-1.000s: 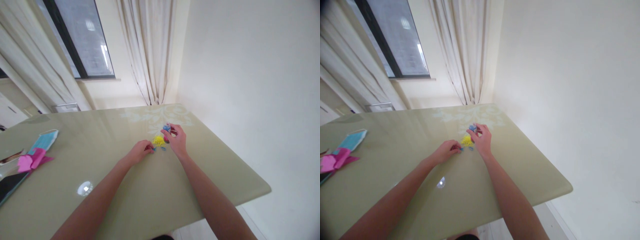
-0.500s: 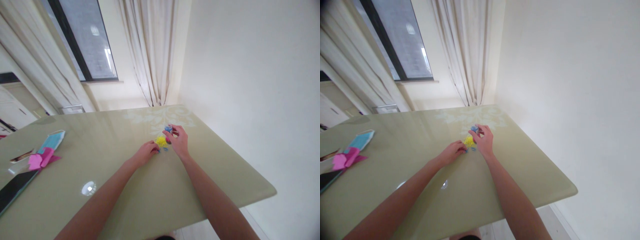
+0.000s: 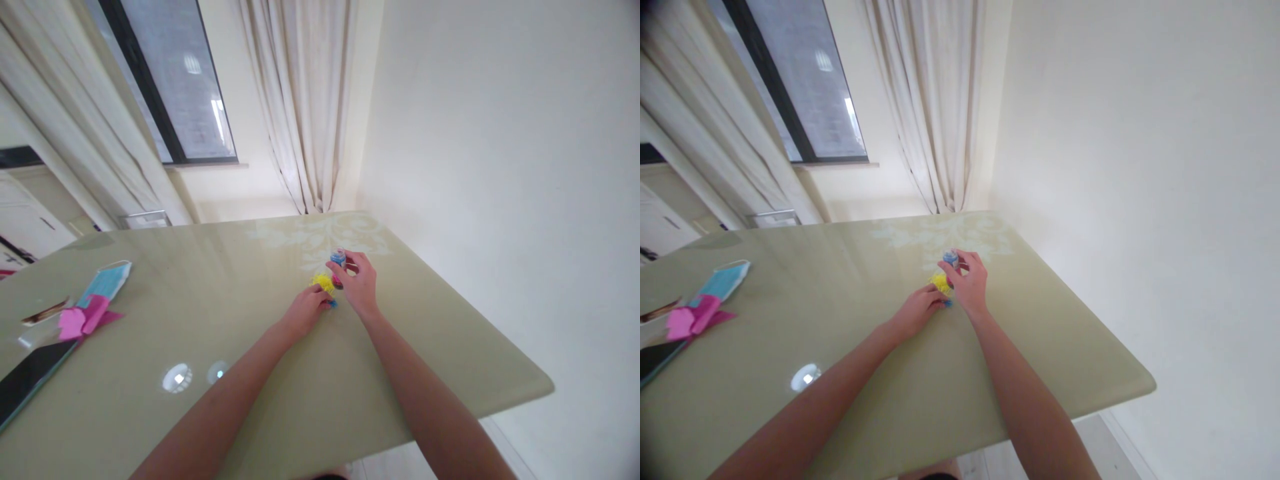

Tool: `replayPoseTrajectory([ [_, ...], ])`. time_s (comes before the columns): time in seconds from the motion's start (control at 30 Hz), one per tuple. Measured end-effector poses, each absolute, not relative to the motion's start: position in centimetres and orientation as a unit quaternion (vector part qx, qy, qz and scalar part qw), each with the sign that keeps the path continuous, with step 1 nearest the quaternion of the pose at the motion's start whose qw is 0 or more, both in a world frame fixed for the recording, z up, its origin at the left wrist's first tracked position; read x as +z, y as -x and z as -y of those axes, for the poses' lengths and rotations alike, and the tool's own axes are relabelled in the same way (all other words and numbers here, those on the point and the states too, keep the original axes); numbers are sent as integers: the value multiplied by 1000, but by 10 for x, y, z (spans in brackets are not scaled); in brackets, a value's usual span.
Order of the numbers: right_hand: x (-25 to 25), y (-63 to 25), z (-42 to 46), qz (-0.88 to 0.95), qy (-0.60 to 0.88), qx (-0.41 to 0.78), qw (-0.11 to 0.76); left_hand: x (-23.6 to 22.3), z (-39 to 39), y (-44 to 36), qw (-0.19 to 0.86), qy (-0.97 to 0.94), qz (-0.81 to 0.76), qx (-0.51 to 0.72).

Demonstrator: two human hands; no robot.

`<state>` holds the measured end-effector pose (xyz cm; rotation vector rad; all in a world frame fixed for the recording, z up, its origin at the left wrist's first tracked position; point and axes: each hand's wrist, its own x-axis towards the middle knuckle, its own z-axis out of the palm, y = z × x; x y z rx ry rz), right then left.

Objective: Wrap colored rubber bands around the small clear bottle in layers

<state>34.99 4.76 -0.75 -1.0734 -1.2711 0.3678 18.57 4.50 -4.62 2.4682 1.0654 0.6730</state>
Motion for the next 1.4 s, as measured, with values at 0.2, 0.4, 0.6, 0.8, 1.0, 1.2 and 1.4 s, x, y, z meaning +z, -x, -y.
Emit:
replayPoseTrajectory([
  [0.2,-8,-350,-48,568,471,162,655,-50,-41,-189,162,-871,-383,261],
  [0.4,-10,-352,-47,578,478,149,645,-55,-35,-188,167,-864,-390,269],
  [0.6,-14,-346,-39,667,465,70,579,-51,-27,-138,214,-817,-434,312],
  [0.8,-22,-335,-29,760,426,20,490,-35,-24,-105,289,-705,-489,424],
  [1.0,-29,-327,-21,793,408,10,453,-20,-15,-115,213,-734,-414,495],
  [1.2,-29,-328,-18,808,396,-24,435,-16,-8,-120,109,-783,-404,460],
  [1.4,-28,-328,-16,829,381,-59,406,-15,-6,-122,82,-786,-405,460],
])
